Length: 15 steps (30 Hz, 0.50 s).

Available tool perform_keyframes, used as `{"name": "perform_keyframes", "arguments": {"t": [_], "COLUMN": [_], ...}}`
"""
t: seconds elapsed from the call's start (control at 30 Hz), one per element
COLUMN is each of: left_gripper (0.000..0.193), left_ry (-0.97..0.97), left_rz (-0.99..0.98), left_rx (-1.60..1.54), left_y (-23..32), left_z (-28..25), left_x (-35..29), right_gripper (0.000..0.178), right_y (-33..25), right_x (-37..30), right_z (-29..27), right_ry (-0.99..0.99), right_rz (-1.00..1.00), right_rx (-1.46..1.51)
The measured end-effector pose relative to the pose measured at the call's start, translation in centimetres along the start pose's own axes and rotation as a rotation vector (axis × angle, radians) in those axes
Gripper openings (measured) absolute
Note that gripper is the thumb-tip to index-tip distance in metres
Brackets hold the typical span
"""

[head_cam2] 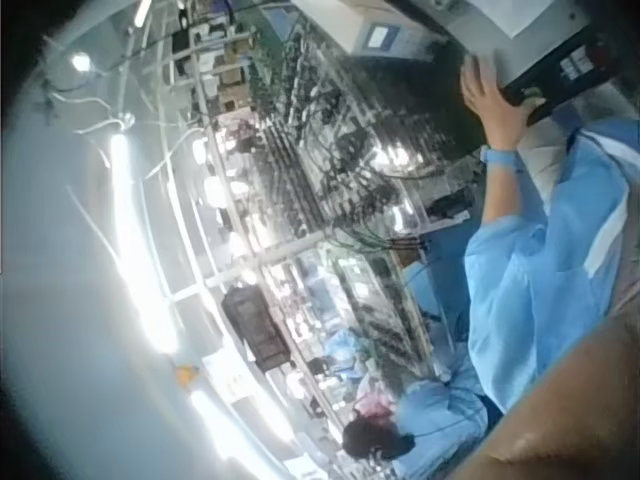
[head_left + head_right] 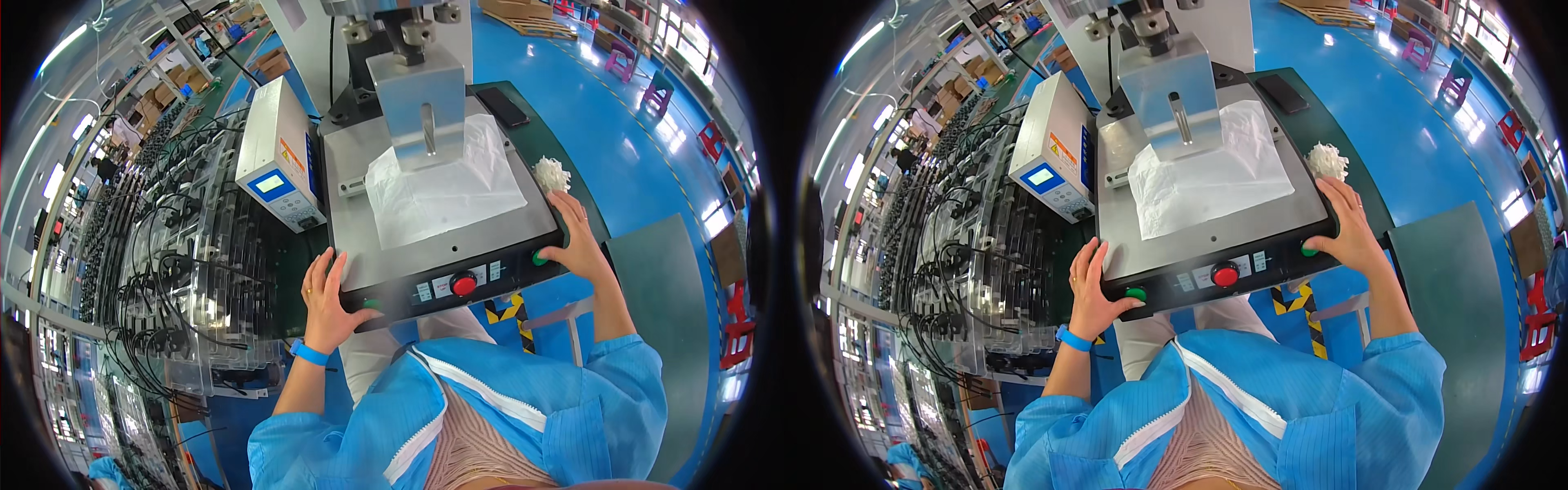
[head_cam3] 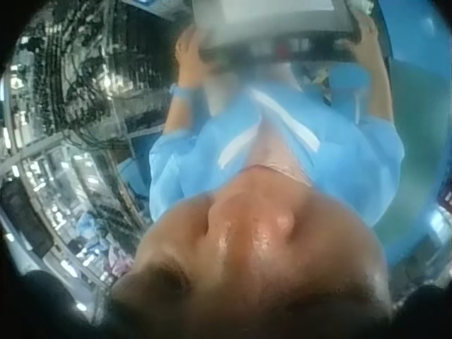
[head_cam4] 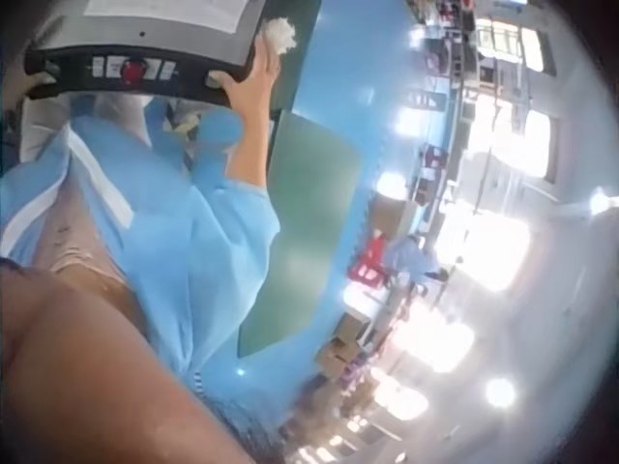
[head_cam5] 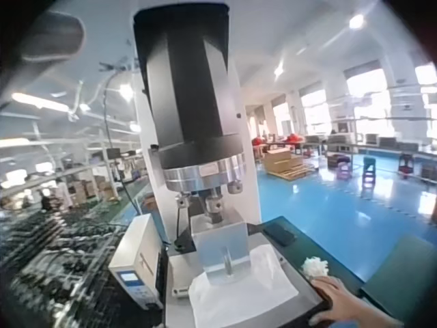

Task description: Operating a press machine and handling cables to assemble and test electronic devices.

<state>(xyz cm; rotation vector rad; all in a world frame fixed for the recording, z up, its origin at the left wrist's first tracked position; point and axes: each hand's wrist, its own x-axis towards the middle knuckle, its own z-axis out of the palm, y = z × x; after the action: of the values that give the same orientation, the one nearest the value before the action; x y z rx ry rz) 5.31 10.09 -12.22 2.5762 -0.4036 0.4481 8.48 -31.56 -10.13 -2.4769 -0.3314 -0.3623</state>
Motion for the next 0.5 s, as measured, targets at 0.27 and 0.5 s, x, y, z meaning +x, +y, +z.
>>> {"name": "perform_keyframes", "arguments": {"t": [0.27, 0.5], "left_gripper": [0.077, 0.06], "left_ry": [0.009, -0.083], "left_rz": [0.019, 0.052], "left_rx": [-0.224, -0.303], "left_y": [0.0, 0.1], "left_z": [0.3, 1.3], "left_x": [4.0, 8.6], "right_gripper": [0.041, 0.043], "right_y": [0.5, -1.2], "right_x": [7.4, 10.8], "right_z": [2.1, 3.8], "right_ry": [0.074, 0.024], "right_rz": [0.013, 0.135], "right_rx": [0.314, 0.352]}}
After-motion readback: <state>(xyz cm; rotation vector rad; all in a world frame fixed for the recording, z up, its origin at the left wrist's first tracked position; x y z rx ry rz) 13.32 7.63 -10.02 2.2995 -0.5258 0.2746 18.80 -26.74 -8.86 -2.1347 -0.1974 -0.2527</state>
